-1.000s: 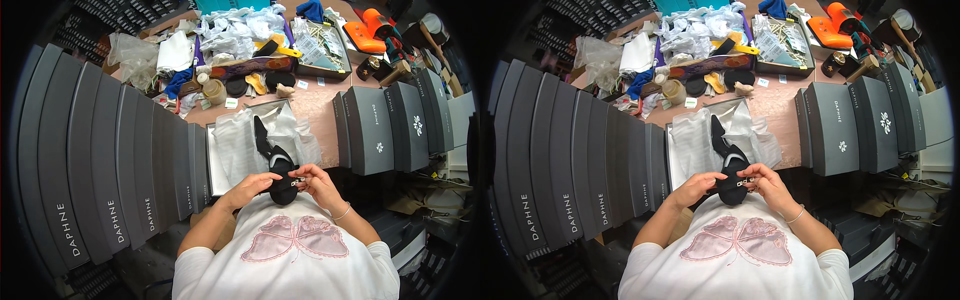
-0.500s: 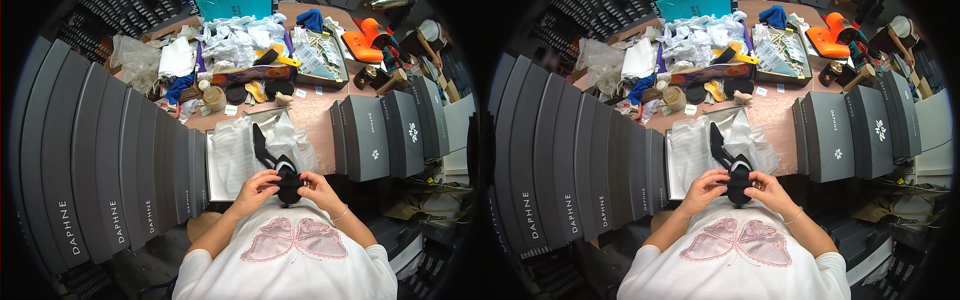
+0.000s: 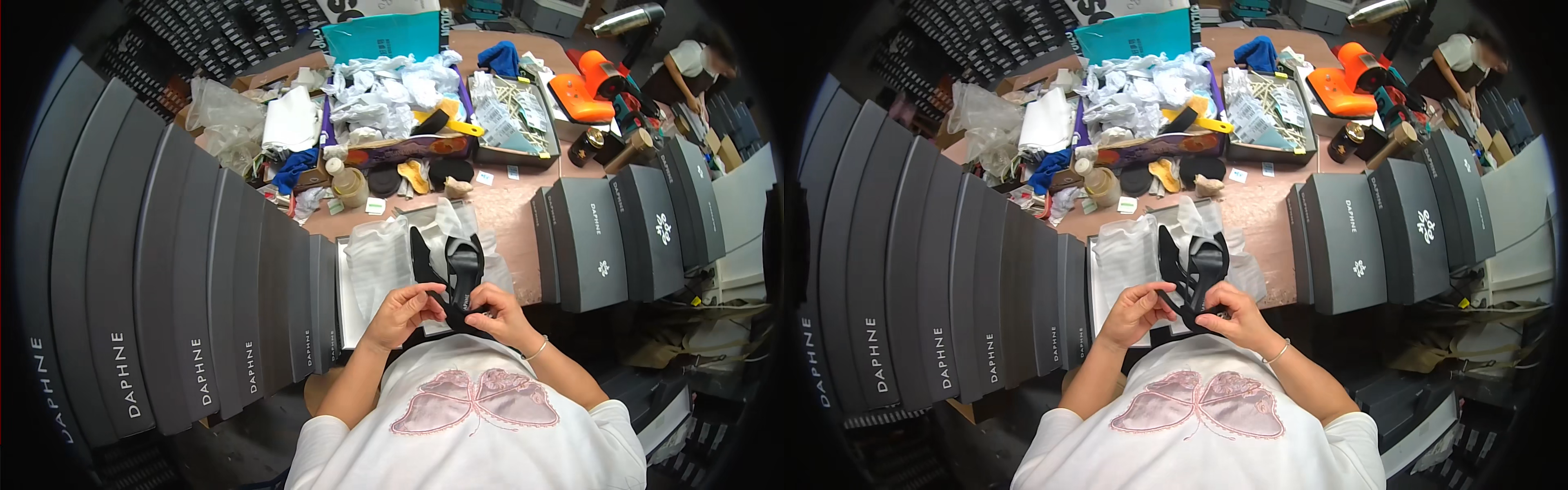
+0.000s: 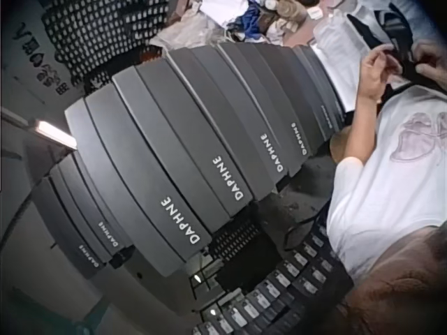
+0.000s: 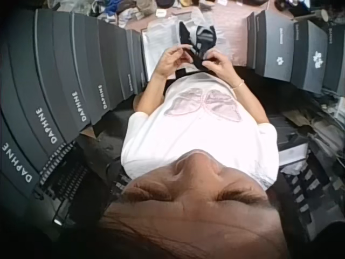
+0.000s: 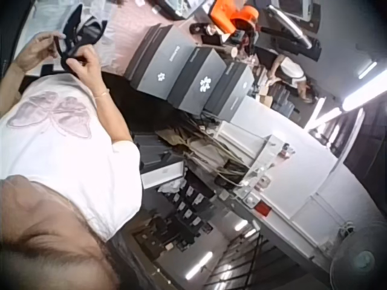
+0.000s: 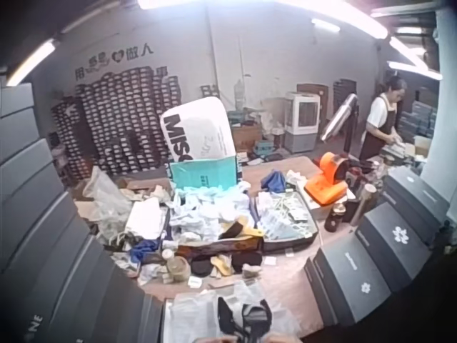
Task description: Packing a pair of black high-heeled shoes into a box after cleaning them with a brush and attaching a tag.
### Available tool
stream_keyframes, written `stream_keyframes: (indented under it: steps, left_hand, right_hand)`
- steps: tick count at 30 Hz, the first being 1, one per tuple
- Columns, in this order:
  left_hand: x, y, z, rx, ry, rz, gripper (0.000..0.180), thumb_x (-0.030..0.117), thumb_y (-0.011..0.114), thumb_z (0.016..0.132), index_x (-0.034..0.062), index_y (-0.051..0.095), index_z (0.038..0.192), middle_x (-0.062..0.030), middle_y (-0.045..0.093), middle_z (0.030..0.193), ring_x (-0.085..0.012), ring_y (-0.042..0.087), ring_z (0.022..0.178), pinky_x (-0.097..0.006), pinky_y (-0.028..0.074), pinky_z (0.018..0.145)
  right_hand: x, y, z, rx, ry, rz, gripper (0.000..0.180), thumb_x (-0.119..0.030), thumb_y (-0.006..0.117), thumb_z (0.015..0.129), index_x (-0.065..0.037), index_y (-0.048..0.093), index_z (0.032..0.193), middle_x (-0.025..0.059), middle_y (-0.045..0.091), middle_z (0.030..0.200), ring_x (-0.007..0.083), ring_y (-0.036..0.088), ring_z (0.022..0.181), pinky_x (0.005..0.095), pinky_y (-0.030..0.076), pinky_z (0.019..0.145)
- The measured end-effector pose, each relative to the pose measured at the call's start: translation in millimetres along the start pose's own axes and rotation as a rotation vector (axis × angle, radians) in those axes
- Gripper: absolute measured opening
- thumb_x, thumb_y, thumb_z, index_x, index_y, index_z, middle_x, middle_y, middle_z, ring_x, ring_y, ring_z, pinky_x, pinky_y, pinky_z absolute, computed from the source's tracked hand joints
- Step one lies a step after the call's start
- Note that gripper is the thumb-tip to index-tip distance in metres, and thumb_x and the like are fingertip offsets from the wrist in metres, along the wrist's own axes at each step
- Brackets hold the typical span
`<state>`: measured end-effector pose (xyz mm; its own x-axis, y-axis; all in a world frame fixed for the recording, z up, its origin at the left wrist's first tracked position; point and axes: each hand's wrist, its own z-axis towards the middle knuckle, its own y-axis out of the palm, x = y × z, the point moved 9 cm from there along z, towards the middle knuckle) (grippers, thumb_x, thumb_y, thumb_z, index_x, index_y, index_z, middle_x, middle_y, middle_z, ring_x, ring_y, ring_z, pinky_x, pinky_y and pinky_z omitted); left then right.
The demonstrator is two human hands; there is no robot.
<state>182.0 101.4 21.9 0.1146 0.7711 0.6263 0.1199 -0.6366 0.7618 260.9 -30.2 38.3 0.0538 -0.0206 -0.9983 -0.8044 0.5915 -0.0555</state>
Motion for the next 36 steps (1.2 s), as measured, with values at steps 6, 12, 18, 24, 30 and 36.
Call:
stream_keyframes:
  steps: [6, 12, 18, 24, 30, 36]
  left_hand:
    - [-67.6, -82.4, -7.9, 0.252, -0.101, 0.073, 0.024, 0.020, 0.055, 0.097, 0.0020, 0.063, 0.111, -0.0003, 0.061, 0.085, -0.0089, 0.059, 0.079, -0.024, 0.050, 0.076]
    - [-16.7, -82.8, -29.9, 0.543, 0.040, 1.099, 0.021, 0.010, 0.056, 0.092, 0.0004, 0.065, 0.109, -0.0072, 0.068, 0.094, -0.0115, 0.063, 0.085, -0.026, 0.051, 0.077]
    - [-22.8, -86.6, -28.7, 0.584, 0.009, 0.786, 0.025, 0.005, 0.061, 0.091, -0.0015, 0.059, 0.114, -0.0034, 0.066, 0.092, -0.0072, 0.061, 0.086, -0.023, 0.049, 0.078]
    - [-42.1, -88.0, -42.8, 0.490, -0.089, 0.271, 0.022, 0.008, 0.054, 0.096, -0.0022, 0.057, 0.116, -0.0056, 0.064, 0.103, -0.0116, 0.062, 0.097, -0.026, 0.049, 0.088]
    - [-51.2, -85.8, -59.4, 0.474, -0.102, 0.008, 0.035, 0.009, 0.051, 0.098, -0.0018, 0.049, 0.131, -0.0096, 0.065, 0.105, -0.0176, 0.064, 0.098, -0.031, 0.051, 0.089]
    - [-63.4, -90.3, -59.7, 0.547, 0.018, -0.230, 0.027, 0.011, 0.054, 0.096, -0.0006, 0.057, 0.120, -0.0097, 0.066, 0.097, -0.0179, 0.065, 0.089, -0.033, 0.053, 0.085]
  right_hand:
    - [86.6, 28.8, -7.7, -0.349, 0.123, -0.228, 0.033, -0.025, 0.080, 0.075, -0.002, 0.058, 0.083, 0.0078, 0.056, 0.084, 0.0196, 0.054, 0.080, 0.0313, 0.043, 0.071]
    - [56.3, 34.5, 46.4, -0.723, 0.052, -0.432, 0.039, -0.035, 0.073, 0.080, 0.001, 0.065, 0.094, 0.0166, 0.064, 0.091, 0.0316, 0.063, 0.084, 0.0364, 0.049, 0.072]
    - [78.3, 18.4, 258.4, -0.258, -0.085, -0.652, 0.019, -0.015, 0.061, 0.083, 0.001, 0.066, 0.093, 0.0225, 0.066, 0.083, 0.0384, 0.065, 0.079, 0.0418, 0.051, 0.069]
    - [214.3, 72.7, 321.1, -0.661, 0.181, -1.157, 0.036, -0.032, 0.081, 0.058, -0.005, 0.073, 0.081, 0.0182, 0.070, 0.090, 0.0336, 0.068, 0.086, 0.0402, 0.054, 0.077]
    - [239.9, 93.6, 318.2, -0.711, 0.223, -1.223, 0.030, -0.015, 0.074, 0.066, -0.006, 0.072, 0.095, 0.0176, 0.070, 0.100, 0.0296, 0.068, 0.094, 0.0415, 0.055, 0.080]
    - [203.2, 63.2, 319.0, -0.434, -0.078, -0.785, 0.024, -0.018, 0.064, 0.079, -0.005, 0.064, 0.098, 0.0172, 0.068, 0.087, 0.0363, 0.064, 0.083, 0.0419, 0.051, 0.076]
